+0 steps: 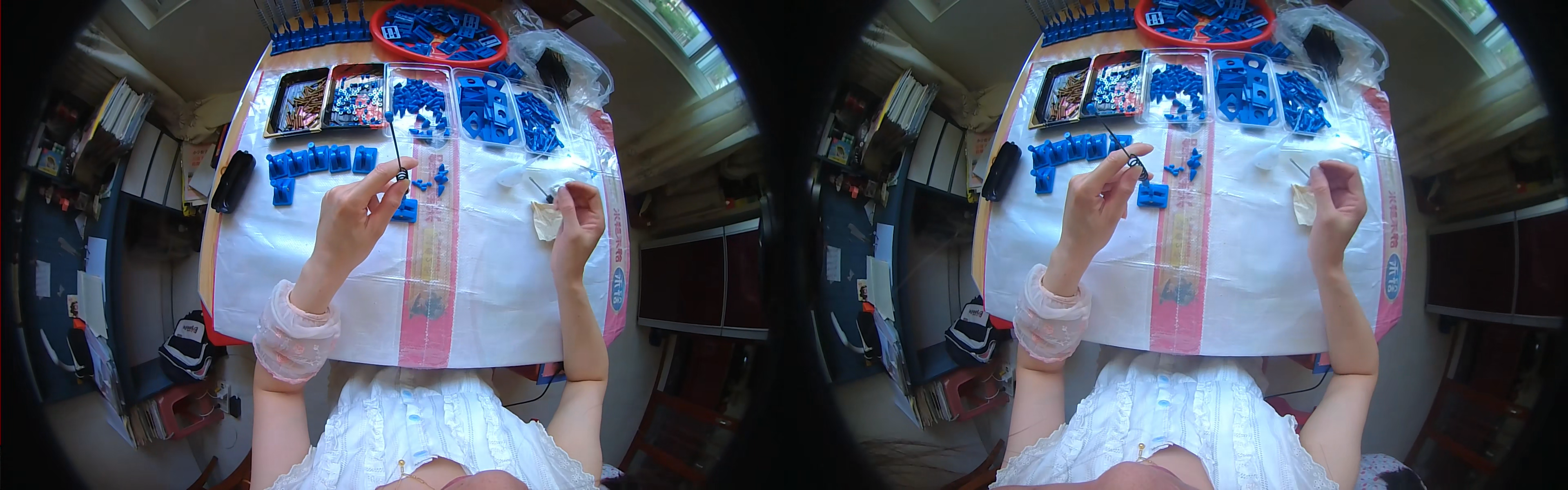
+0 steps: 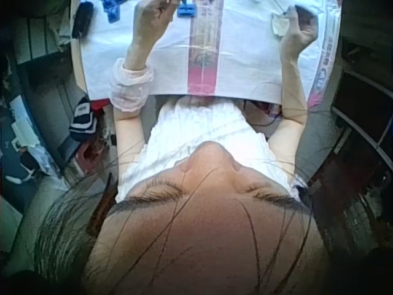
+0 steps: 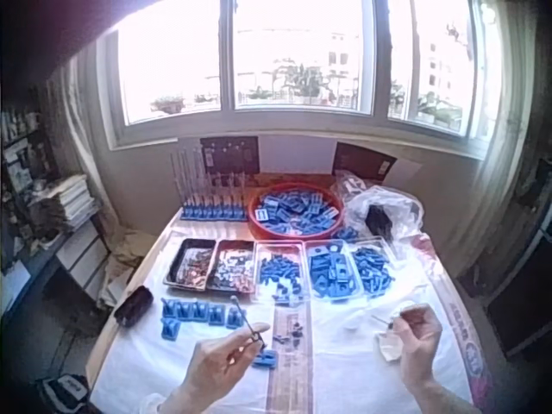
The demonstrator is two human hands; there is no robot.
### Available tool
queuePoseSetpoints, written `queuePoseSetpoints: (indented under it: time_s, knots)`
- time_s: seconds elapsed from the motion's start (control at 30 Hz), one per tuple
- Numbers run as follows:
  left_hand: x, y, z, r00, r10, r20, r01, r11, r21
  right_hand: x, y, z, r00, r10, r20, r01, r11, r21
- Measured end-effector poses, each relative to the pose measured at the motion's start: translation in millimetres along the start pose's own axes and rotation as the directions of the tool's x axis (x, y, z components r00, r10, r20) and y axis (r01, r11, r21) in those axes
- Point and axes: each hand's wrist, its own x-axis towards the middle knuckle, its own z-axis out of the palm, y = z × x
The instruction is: Assembling blue plastic components using a soldering iron and small metal springs on a workbench.
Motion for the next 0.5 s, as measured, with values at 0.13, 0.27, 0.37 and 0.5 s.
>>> queuePoseSetpoints:
  time_s: [0.13, 0.27, 0.37, 0.5]
  knots:
    - [-0.6, -3.8, 1.2, 1.000, -0.003, 0.000, 0.003, 1.000, 0.002, 11.4, 2.5, -1.5, 0.964, -0.133, 0.228, 0.238, 0.810, -0.536]
    - [-0.1, -1.7, 1.4, 1.000, 0.001, -0.009, -0.001, 1.000, 0.002, 10.9, 8.9, 6.9, 0.903, -0.181, 0.389, 0.411, 0.628, -0.661]
    - [-0.1, 1.2, 2.9, 0.997, -0.073, -0.033, 0.073, 0.997, -0.002, 11.0, 16.1, 12.9, 0.892, -0.191, 0.411, 0.439, 0.589, -0.679]
    - [-0.8, -0.7, 3.6, 0.997, -0.063, -0.039, 0.064, 0.998, 0.024, 10.9, 27.9, 19.2, 0.884, -0.202, 0.422, 0.450, 0.614, -0.649]
